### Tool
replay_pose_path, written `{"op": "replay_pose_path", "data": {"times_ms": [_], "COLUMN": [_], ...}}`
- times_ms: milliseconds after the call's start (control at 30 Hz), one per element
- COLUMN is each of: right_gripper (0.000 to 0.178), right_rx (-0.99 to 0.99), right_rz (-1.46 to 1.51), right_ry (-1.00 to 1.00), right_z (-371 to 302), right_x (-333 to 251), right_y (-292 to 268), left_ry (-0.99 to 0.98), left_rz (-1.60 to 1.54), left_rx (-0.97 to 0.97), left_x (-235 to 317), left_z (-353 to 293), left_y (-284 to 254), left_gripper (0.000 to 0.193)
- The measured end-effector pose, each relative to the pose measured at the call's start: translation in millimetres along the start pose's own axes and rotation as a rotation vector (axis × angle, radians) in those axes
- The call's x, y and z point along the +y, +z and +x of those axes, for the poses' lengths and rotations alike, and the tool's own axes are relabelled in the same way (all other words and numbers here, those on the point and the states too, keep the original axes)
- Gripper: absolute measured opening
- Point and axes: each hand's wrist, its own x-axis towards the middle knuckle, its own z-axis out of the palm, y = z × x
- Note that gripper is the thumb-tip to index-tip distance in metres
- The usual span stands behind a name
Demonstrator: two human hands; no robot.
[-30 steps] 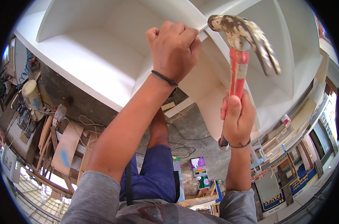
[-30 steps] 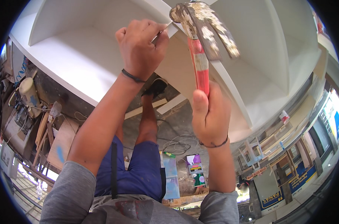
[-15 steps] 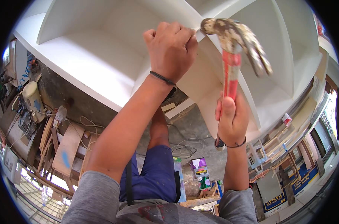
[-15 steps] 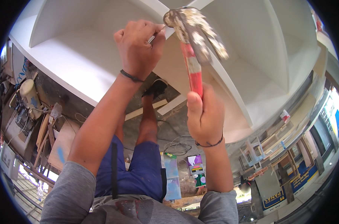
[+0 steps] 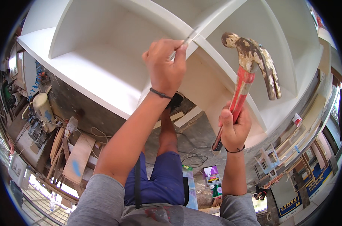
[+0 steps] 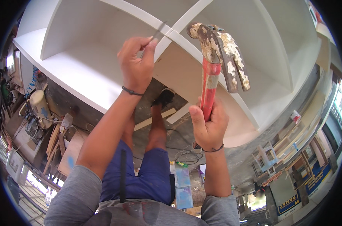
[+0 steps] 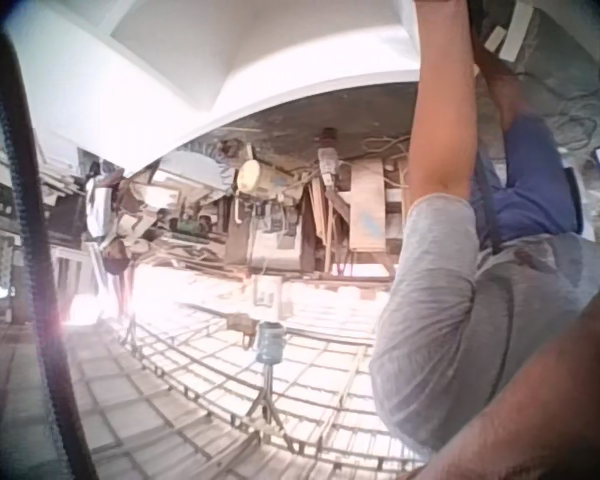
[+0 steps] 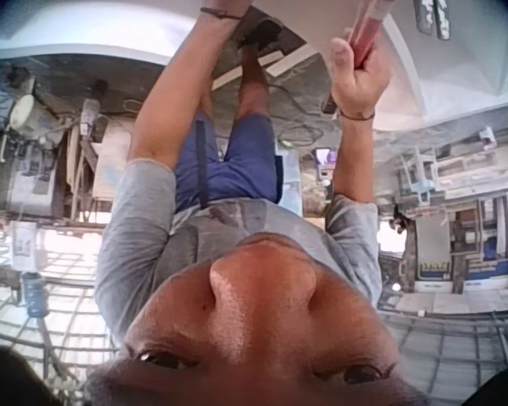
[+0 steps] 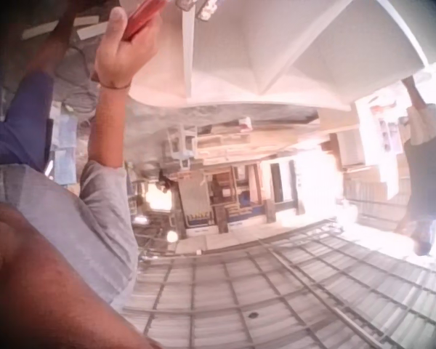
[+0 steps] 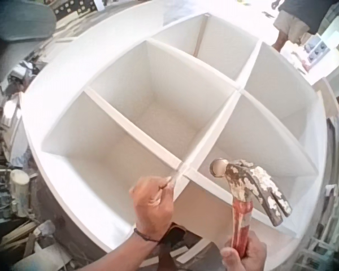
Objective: The person assembles a white wooden shelving unit by inserting small wooden dowels into pre-drilled holes and tapping them in with a hammer. The person also uses a utility knife to trim excess material from the dowels and adjusts the shelf dividers.
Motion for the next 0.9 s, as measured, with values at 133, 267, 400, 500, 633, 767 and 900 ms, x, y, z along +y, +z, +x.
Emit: {"op": "replay_pose_path", "data": {"times_ms": [133, 267, 400, 500, 633, 767, 900], "right_gripper": [0.022, 0.025, 0.038, 0.034, 0.026, 0.019, 0.017], "right_rx": [0.028, -0.037, -0.08, -0.103, -0.153, -0.295, -0.101], "right_rz": [0.042, 0.007, 0.016, -0.031, -0.23, 0.008, -0.004], "right_ry": [-0.016, 0.06, -0.022, -0.014, -0.013, 0.169, 0.04], "right_z": [7, 53, 111, 130, 131, 127, 111], "right_x": [5, -18, -15, -10, -20, -22, -8], "right_y": [9, 30, 57, 67, 71, 66, 64], "left_ry": [-0.243, -0.402, -0.398, -0.406, -0.491, -0.539, -0.586], "left_rz": [-0.067, -0.002, 0.097, 0.152, 0.209, 0.265, 0.265], "left_rx": [0.138, 0.142, 0.141, 0.107, 0.074, 0.04, 0.022], "left_x": [-9, -14, -18, -20, -26, -17, -12], "left_z": [-7, -15, -16, -16, -15, -13, -10], "left_y": [-10, -23, -13, -8, -7, -6, -6], "left_gripper": [0.012, 0.017, 0.016, 0.014, 0.015, 0.015, 0.014]}}
